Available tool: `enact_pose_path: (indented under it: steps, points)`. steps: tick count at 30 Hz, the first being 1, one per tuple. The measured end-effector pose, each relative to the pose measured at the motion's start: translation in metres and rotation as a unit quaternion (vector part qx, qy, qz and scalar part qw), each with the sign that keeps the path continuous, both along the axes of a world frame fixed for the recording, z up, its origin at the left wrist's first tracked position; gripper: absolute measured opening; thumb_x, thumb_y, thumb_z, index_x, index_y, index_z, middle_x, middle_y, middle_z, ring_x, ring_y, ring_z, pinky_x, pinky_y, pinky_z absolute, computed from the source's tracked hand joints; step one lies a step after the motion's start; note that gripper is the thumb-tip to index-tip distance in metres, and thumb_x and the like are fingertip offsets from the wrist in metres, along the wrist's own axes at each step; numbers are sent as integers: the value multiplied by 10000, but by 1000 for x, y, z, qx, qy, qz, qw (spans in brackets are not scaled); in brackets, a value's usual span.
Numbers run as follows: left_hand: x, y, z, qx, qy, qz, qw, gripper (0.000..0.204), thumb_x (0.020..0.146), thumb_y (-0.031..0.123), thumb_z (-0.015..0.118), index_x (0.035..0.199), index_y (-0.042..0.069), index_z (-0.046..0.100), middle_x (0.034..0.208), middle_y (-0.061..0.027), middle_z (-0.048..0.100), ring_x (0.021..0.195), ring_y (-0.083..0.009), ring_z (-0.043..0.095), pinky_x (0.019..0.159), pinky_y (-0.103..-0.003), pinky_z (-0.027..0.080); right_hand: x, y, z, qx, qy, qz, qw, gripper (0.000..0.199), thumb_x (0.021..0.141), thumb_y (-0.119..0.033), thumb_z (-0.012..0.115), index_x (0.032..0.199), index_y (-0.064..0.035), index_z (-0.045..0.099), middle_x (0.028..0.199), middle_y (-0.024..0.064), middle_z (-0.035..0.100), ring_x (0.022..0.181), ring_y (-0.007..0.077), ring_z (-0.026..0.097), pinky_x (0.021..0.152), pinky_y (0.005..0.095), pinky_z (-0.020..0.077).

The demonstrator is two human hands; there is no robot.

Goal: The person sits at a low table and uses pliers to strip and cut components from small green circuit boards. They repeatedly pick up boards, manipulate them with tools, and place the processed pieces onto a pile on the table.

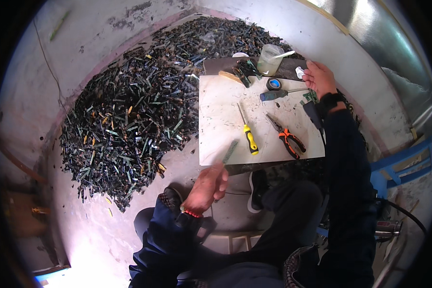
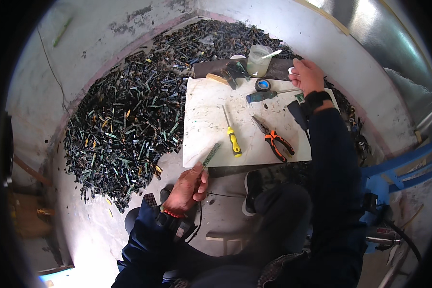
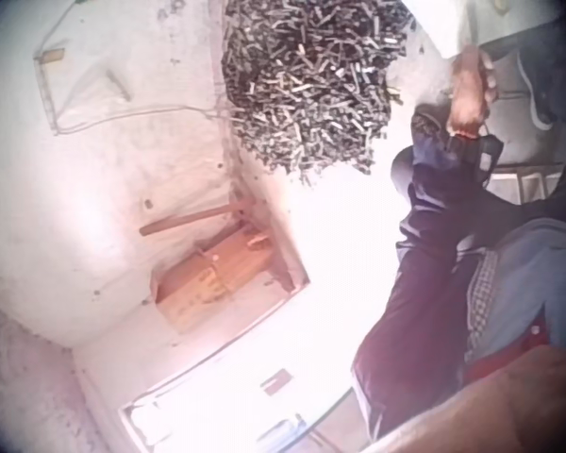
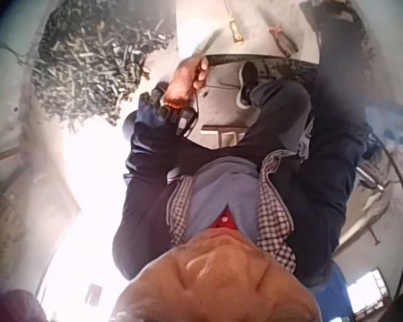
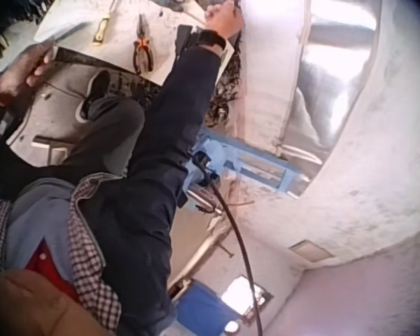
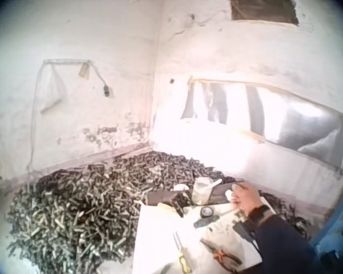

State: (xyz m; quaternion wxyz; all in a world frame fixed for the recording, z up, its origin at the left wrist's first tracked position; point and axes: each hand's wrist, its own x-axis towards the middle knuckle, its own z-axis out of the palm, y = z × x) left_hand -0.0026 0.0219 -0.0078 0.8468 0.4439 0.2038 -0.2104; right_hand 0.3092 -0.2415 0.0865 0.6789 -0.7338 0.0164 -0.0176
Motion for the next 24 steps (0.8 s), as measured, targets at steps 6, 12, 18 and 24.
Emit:
enact_pose_path:
  steps: [6,12,18,24]
  points:
    - [2,-4,1,35,-11,-16,999,460,993,465,364,784,72,483,585,-21,412,464,-104,318,440,-249,259,38,9,-2,-108,-30,-23,993,572,839,-336,688,1247,0,470,893,97,599,669,158,614,544,263,513]
    - [0,-2,-4,42,6,-17,999,476,997,469,343,784,68,486,585,-26,420,462,-102,324,437,-248,263,46,34,-5,-158,-55,5,986,704,844,-372,680,1366,-1,389,955,116,615,714,154,627,559,249,510]
    - [-2,-2,-9,48,7,-22,999,485,997,479,332,787,69,485,588,-22,426,460,-100,331,437,-249,266,53,46,-11,-164,-65,71,982,418,879,-347,653,1192,-78,590,855,22,623,679,88,574,585,216,478]
    - [-1,-5,-7,74,0,-21,997,456,1002,459,353,782,82,482,577,-13,408,464,-92,321,427,-227,259,51,51,-16,-182,-141,80,970,295,887,-274,644,1046,-27,652,760,30,642,626,92,592,543,223,483]
